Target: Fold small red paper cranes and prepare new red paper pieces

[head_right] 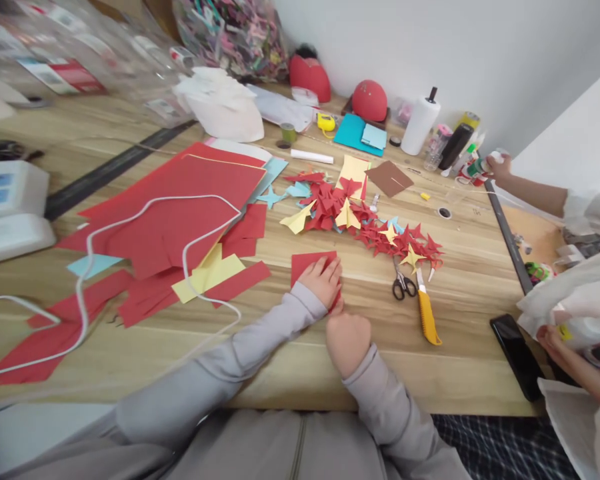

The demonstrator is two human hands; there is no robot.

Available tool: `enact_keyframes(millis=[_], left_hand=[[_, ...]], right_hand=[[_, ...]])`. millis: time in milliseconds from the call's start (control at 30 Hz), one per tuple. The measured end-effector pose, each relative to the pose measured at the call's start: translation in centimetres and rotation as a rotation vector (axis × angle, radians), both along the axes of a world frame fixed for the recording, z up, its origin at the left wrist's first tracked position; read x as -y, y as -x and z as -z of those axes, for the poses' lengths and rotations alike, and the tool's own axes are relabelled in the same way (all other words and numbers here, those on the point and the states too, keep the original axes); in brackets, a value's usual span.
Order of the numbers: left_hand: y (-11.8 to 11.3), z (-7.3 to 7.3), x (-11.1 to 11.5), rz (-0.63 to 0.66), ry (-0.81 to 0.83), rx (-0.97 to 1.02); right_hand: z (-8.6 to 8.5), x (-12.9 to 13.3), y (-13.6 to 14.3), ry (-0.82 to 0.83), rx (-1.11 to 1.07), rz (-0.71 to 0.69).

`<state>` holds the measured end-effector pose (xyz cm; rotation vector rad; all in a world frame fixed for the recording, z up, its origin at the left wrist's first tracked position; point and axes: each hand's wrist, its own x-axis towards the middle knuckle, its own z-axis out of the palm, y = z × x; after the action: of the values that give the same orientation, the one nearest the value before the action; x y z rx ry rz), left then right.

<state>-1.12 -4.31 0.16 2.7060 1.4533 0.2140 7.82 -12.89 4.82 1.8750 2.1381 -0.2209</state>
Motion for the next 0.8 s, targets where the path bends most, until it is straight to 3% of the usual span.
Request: enact_keyframes(millis=[200,433,800], left_hand=[[-0.1,0.1,-0.8,-0.021,-0.025,0.063],[2.5,1.4,-3.9,0.057,-0.02,0.19],[2.7,1.1,-3.8,0.062,0.021,0.238]], right_hand=[[0.0,0.0,0.0,0.008,0.004,-0.002],[-0.1,-0.1,-0.5,0.035,0.02,-0.01],[-0.1,-2.9,-0.5,0.016,0.081,0.019]])
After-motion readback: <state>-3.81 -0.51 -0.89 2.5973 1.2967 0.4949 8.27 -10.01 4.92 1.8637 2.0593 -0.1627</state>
